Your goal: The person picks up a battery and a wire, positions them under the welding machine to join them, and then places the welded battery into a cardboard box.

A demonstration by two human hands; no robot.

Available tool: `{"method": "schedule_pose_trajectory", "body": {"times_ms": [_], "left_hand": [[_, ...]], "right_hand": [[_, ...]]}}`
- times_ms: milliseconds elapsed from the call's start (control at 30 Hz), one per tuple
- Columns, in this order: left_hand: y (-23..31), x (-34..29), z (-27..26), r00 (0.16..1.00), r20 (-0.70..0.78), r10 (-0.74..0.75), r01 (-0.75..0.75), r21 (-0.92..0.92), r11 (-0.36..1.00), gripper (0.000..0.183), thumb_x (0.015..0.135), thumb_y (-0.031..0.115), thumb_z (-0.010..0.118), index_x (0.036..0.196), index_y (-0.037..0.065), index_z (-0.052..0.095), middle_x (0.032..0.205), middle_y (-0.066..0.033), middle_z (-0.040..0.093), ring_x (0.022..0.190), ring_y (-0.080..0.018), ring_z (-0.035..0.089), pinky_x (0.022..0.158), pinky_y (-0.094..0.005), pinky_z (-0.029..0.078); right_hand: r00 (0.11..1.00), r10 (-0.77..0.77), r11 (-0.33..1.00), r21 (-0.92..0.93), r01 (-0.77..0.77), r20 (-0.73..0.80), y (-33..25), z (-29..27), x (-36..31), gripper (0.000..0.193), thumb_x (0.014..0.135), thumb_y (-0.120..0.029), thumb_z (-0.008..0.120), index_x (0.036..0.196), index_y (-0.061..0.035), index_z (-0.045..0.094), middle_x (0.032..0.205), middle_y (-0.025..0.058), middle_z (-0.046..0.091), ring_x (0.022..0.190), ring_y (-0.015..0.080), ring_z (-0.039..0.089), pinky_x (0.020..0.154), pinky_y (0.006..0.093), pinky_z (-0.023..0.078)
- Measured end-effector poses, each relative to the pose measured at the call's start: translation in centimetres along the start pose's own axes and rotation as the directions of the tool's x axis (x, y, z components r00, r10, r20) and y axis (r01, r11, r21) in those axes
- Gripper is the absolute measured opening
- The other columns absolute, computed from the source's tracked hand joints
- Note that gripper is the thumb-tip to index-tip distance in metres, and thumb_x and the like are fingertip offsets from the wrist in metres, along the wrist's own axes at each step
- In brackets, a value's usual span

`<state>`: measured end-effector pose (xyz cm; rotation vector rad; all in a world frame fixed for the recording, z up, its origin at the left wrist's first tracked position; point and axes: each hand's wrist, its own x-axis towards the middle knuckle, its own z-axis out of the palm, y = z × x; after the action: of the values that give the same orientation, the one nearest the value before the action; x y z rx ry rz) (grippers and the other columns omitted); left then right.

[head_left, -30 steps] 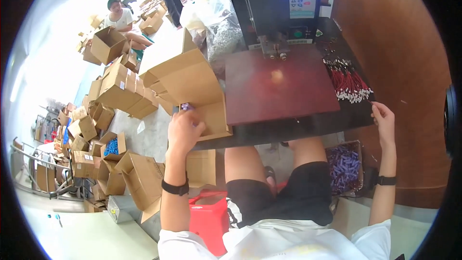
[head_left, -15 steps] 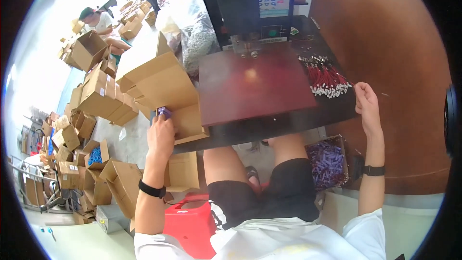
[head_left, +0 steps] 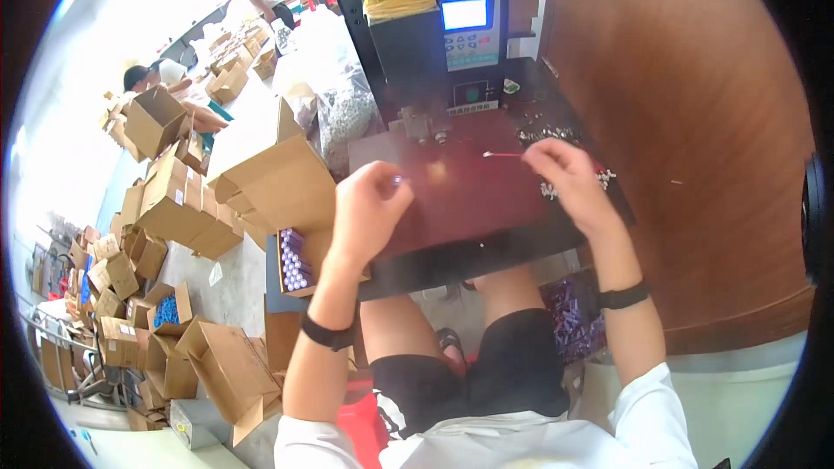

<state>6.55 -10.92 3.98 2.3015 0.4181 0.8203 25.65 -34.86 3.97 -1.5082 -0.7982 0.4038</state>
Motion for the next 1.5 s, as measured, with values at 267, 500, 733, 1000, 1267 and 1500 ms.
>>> {"method": "schedule_pose_trajectory", "body": {"times_ms": [267, 500, 733, 1000, 1267, 1500], "left_hand": [[-1.2, 1.0, 3.0, 0.998, -0.034, -0.057, 0.054, -0.060, 0.997, 0.022, 0.082, 0.015, 0.080, 0.094, -0.003, 0.073, 0.073, -0.0064, 0.065, 0.065, -0.0115, 0.059, 0.064, -0.0274, 0.049], [-0.4, 3.5, 4.6, 0.999, 0.041, -0.020, 0.021, -0.044, 0.999, 0.026, 0.079, 0.019, 0.079, 0.092, -0.003, 0.073, 0.077, -0.0135, 0.062, 0.072, -0.0270, 0.061, 0.069, -0.0377, 0.049], [-1.2, 4.0, 5.5, 1.000, 0.012, -0.002, 0.003, -0.076, 0.997, 0.026, 0.079, 0.020, 0.077, 0.083, -0.004, 0.070, 0.078, -0.0152, 0.059, 0.077, -0.0344, 0.059, 0.071, -0.0429, 0.047], [-1.3, 3.9, 5.5, 1.000, 0.028, -0.012, 0.015, -0.087, 0.996, 0.026, 0.079, 0.020, 0.077, 0.081, -0.005, 0.068, 0.078, -0.0142, 0.059, 0.080, -0.0333, 0.060, 0.072, -0.0424, 0.047], [-0.9, 3.8, 5.5, 1.000, 0.027, 0.008, -0.006, -0.071, 0.997, 0.025, 0.079, 0.020, 0.076, 0.082, -0.004, 0.069, 0.078, -0.0135, 0.060, 0.080, -0.0320, 0.060, 0.073, -0.0428, 0.048], [-1.2, 3.9, 5.7, 0.999, 0.043, -0.013, 0.015, -0.058, 0.998, 0.025, 0.079, 0.021, 0.076, 0.079, -0.003, 0.069, 0.076, -0.0137, 0.059, 0.079, -0.0322, 0.059, 0.072, -0.0435, 0.047]], "right_hand": [[0.998, -0.012, 0.995, 0.101, 0.005, 0.063, 1.2, 2.7, 2.1, 0.013, 0.098, -0.015, 0.062, 0.095, -0.0028, 0.067, 0.090, -0.0029, 0.061, 0.091, 0.0072, 0.055, 0.085, 0.0249, 0.044], [0.996, -0.061, 0.995, 0.086, 0.055, 0.070, 2.1, 2.0, 3.6, 0.014, 0.098, -0.015, 0.061, 0.093, -0.0031, 0.065, 0.089, -0.0029, 0.061, 0.089, 0.0058, 0.054, 0.083, 0.0239, 0.043], [0.986, -0.122, 0.993, 0.015, 0.121, 0.110, 2.1, 2.2, 4.7, 0.011, 0.098, -0.013, 0.060, 0.092, -0.0042, 0.062, 0.088, -0.0044, 0.057, 0.088, 0.0059, 0.052, 0.080, 0.0226, 0.041], [0.989, -0.143, 0.988, 0.068, 0.140, 0.043, 3.0, 2.1, 4.8, 0.008, 0.097, -0.011, 0.060, 0.092, -0.0047, 0.062, 0.088, -0.0036, 0.056, 0.085, 0.0069, 0.052, 0.078, 0.0232, 0.041], [0.984, -0.174, 0.982, 0.087, 0.170, 0.039, 3.4, 2.0, 4.9, 0.009, 0.098, -0.010, 0.061, 0.095, -0.0017, 0.063, 0.088, -0.0034, 0.058, 0.084, 0.0050, 0.052, 0.076, 0.0225, 0.043], [0.986, -0.164, 0.985, 0.060, 0.162, 0.027, 3.5, 1.9, 4.9, 0.008, 0.097, -0.010, 0.060, 0.094, -0.0026, 0.062, 0.088, -0.0025, 0.058, 0.085, 0.0063, 0.052, 0.077, 0.0230, 0.042]]}}
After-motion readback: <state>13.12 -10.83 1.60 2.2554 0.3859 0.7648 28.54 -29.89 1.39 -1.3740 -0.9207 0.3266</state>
